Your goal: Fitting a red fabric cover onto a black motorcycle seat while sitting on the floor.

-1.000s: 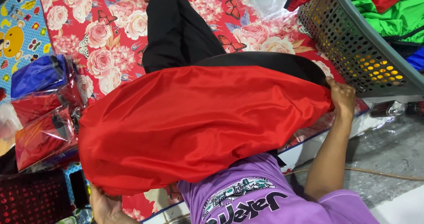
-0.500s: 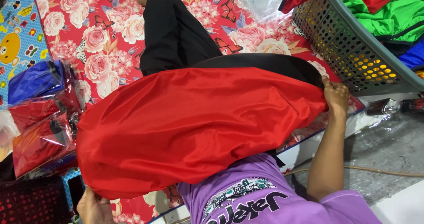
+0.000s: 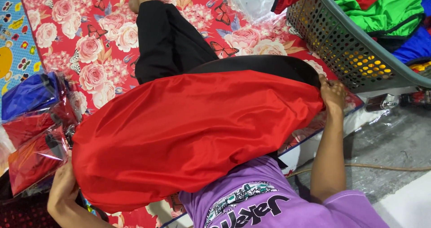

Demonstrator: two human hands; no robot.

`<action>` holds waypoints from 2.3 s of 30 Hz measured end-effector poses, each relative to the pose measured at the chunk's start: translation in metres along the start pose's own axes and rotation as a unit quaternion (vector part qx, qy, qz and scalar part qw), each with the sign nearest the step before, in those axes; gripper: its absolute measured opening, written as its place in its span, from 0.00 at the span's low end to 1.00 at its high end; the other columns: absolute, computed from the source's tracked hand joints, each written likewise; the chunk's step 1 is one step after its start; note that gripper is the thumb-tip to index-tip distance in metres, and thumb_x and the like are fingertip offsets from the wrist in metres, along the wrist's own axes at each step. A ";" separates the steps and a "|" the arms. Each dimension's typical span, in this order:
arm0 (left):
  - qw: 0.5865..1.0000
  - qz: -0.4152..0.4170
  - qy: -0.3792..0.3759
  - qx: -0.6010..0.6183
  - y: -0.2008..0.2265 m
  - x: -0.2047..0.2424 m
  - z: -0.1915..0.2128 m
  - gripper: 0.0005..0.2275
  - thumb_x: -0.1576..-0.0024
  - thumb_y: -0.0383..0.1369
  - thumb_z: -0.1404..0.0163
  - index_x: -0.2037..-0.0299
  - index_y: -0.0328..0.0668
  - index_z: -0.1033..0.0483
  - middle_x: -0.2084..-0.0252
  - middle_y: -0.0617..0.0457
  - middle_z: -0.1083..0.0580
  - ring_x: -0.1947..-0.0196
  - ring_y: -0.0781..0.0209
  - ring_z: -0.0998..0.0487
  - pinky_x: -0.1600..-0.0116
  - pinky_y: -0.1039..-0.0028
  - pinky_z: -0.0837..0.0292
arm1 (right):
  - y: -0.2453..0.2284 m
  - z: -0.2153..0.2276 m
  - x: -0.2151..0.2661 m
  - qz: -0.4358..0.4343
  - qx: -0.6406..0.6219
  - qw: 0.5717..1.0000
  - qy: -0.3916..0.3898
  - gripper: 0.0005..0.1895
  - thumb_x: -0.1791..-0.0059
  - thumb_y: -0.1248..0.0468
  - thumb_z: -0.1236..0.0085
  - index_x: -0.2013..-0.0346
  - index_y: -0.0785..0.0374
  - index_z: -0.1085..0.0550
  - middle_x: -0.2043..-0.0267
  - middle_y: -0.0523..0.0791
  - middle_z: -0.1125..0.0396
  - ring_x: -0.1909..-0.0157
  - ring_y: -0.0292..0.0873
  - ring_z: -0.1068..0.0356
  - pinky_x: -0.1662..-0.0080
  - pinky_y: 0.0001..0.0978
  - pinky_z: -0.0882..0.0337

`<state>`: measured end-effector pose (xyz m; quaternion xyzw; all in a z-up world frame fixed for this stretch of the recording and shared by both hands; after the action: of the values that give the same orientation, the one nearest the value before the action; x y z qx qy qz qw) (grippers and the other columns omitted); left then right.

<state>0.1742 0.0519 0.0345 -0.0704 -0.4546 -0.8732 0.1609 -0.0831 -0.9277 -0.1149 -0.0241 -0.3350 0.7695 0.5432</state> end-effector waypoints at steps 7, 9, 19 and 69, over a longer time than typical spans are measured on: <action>0.995 0.056 -0.040 -0.077 0.102 0.063 -0.047 0.43 0.23 0.64 0.58 0.53 0.11 0.30 0.59 0.20 0.36 0.63 0.30 0.32 0.76 0.36 0.35 | -0.005 -0.004 0.005 -0.038 -0.006 0.999 -0.008 0.41 0.43 0.30 0.56 0.37 0.65 0.27 0.37 0.62 0.34 0.32 0.68 0.40 0.37 0.67 0.40; 0.995 0.054 -0.037 -0.072 0.075 0.117 -0.060 0.41 0.23 0.63 0.58 0.53 0.13 0.29 0.59 0.22 0.35 0.63 0.33 0.32 0.75 0.39 0.35 | 0.000 -0.006 0.000 -0.037 -0.010 0.999 0.001 0.41 0.44 0.30 0.54 0.39 0.64 0.26 0.39 0.61 0.32 0.34 0.67 0.38 0.39 0.67 0.38; 0.997 0.049 -0.027 -0.053 0.083 0.094 -0.057 0.36 0.23 0.60 0.58 0.52 0.18 0.28 0.59 0.30 0.33 0.62 0.41 0.32 0.70 0.46 0.35 | 0.003 -0.006 -0.002 -0.033 -0.010 0.999 0.003 0.40 0.44 0.29 0.54 0.40 0.62 0.25 0.41 0.60 0.31 0.35 0.66 0.37 0.40 0.67 0.37; 0.980 0.049 -0.026 0.193 0.153 0.131 -0.065 0.31 0.38 0.63 0.64 0.38 0.50 0.30 0.40 0.51 0.27 0.40 0.58 0.27 0.40 0.66 0.30 | -0.061 0.023 0.039 -0.019 0.095 0.987 -0.130 0.43 0.41 0.37 0.77 0.28 0.70 0.40 0.25 0.61 0.49 0.26 0.64 0.50 0.30 0.62 0.51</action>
<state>0.1052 -0.1115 0.1505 -0.0827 -0.6149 -0.7577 0.2025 -0.0582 -0.8943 -0.0511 0.1341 -0.3290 0.7837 0.5095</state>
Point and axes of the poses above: each hand's wrist, its own x-axis away from the middle knuckle, its own z-axis out of the back of the hand, y = z × x, the point moved 5 cm from there along -x, towards the middle knuckle
